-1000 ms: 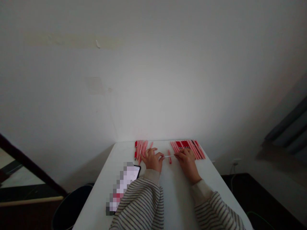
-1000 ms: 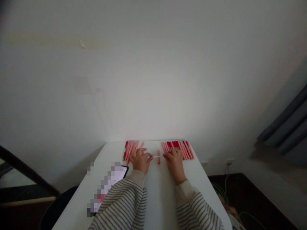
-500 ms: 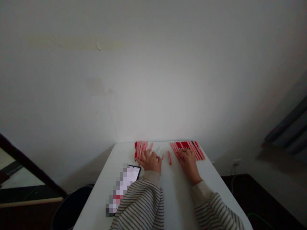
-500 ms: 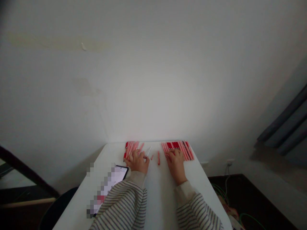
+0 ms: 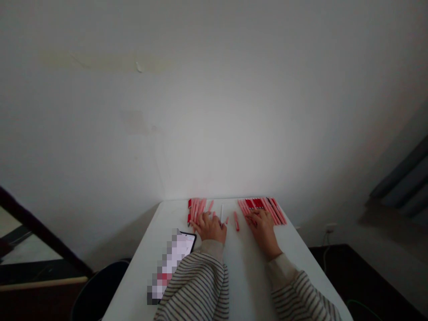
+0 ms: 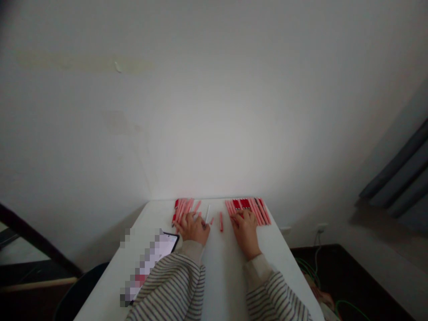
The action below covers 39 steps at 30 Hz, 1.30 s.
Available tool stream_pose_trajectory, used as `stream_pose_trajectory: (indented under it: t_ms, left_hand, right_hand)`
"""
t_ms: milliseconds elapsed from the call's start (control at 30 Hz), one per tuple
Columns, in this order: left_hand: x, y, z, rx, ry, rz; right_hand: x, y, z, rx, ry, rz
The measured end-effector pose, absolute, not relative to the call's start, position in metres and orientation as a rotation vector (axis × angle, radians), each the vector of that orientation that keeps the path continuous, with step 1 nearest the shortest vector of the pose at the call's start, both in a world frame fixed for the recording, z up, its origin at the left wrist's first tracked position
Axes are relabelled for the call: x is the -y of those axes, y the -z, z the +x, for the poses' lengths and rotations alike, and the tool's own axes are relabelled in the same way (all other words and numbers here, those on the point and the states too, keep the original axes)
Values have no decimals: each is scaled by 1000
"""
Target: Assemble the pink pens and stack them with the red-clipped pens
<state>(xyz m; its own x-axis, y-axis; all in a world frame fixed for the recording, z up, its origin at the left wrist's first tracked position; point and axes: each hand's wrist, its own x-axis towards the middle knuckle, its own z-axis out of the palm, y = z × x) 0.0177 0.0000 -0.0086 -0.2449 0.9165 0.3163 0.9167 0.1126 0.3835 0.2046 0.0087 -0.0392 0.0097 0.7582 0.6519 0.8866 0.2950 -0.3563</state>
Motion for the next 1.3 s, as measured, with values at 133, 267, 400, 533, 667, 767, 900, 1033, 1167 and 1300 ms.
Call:
stream_pose_trajectory:
  t_ms: [133, 267, 400, 533, 667, 767, 900, 1033, 1167, 1300]
  left_hand:
    - [3, 9, 17, 2310, 792, -1952]
    - [6, 15, 17, 2259, 792, -1893]
    - [14, 25, 15, 2228, 725, -1874]
    - [28, 28, 9, 2268, 622, -1867]
    - [34, 26, 5, 2323, 532, -1884]
    - [35, 26, 4, 2352, 500, -1890]
    - [35, 24, 5, 2363, 486, -1925]
    - [36, 20, 6, 2388, 469, -1908]
    - [36, 18, 6, 2394, 450, -1924]
    - [35, 20, 5, 2385, 463, -1937]
  right_hand:
    - [-7, 36, 203, 1783, 199, -1542]
    - [-5, 34, 201, 1801, 193, -1568]
    - [-2, 33, 197, 1829, 185, -1587]
    - [1, 31, 195, 1845, 198, -1598]
    - [5, 30, 194, 1863, 208, -1617]
    - [10, 31, 193, 1908, 210, -1628]
    - [19, 31, 193, 1979, 195, -1613]
    - [21, 30, 193, 1978, 187, -1615]
    - [18, 32, 194, 1963, 166, -1614]
    - [12, 28, 191, 1925, 179, -1585]
